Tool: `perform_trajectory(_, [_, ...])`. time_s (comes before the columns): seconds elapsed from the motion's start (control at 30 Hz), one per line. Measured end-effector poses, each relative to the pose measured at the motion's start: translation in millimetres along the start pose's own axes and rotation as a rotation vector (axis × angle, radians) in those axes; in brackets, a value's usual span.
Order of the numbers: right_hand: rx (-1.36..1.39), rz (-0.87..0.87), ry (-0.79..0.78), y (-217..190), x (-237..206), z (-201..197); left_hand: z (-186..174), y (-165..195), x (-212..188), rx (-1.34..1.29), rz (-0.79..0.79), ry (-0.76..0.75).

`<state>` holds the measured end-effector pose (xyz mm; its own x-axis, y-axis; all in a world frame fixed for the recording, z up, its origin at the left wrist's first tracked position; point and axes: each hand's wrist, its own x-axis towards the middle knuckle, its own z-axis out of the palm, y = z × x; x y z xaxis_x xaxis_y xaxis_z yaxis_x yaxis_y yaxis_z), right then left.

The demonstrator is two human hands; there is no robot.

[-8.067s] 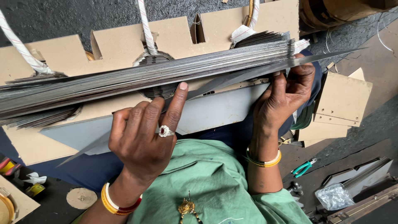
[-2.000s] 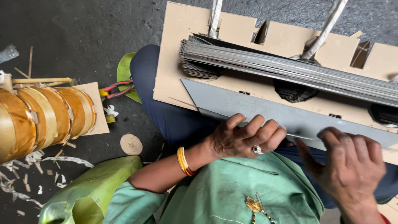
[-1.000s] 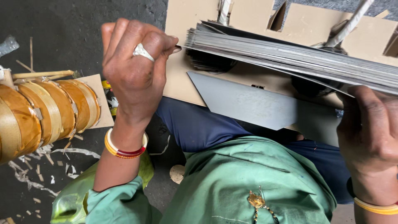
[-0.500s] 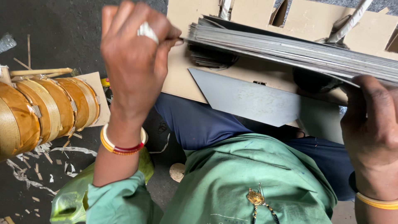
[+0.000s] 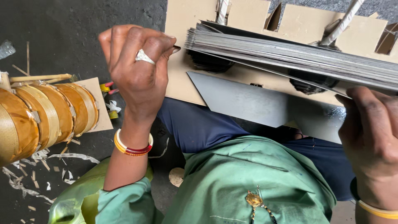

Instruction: The person sits on the floor and repeatedly inserts thin metal strips into slots on a cardboard jig. They align the strips and press them into place, occasionally adjusting the stack. The task involves handling multiple metal strips and a cardboard fixture.

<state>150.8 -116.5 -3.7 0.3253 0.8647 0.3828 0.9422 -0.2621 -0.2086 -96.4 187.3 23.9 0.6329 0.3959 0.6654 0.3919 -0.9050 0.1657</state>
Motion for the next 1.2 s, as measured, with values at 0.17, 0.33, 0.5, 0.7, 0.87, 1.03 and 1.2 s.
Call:
perform_trajectory(0.17, [0.027, 0.141, -0.056, 18, -24, 1, 13, 22, -19, -0.167, -0.264, 0.203])
perform_trajectory(0.33, [0.032, 0.216, -0.066, 12, -41, 6, 69, 50, -47, -0.652, -0.702, 0.419])
perform_trajectory(0.5, [0.031, 0.222, -0.044, -1, -39, 8, 96, 65, -61, -0.795, -0.822, 0.404])
perform_trajectory(0.7, [0.058, 0.171, -0.001, -7, -20, 15, 100, 65, -62, -0.618, -0.765, 0.431])
perform_trajectory(0.87, [0.06, 0.139, 0.017, -13, -8, 19, 100, 64, -66, -0.45, -0.731, 0.432])
perform_trajectory(1.03, [0.048, 0.126, 0.044, -13, -3, 24, 99, 65, -66, -0.463, -0.737, 0.446])
perform_trajectory(1.2, [0.054, 0.133, 0.061, -15, -2, 29, 101, 66, -67, -0.573, -0.792, 0.482])
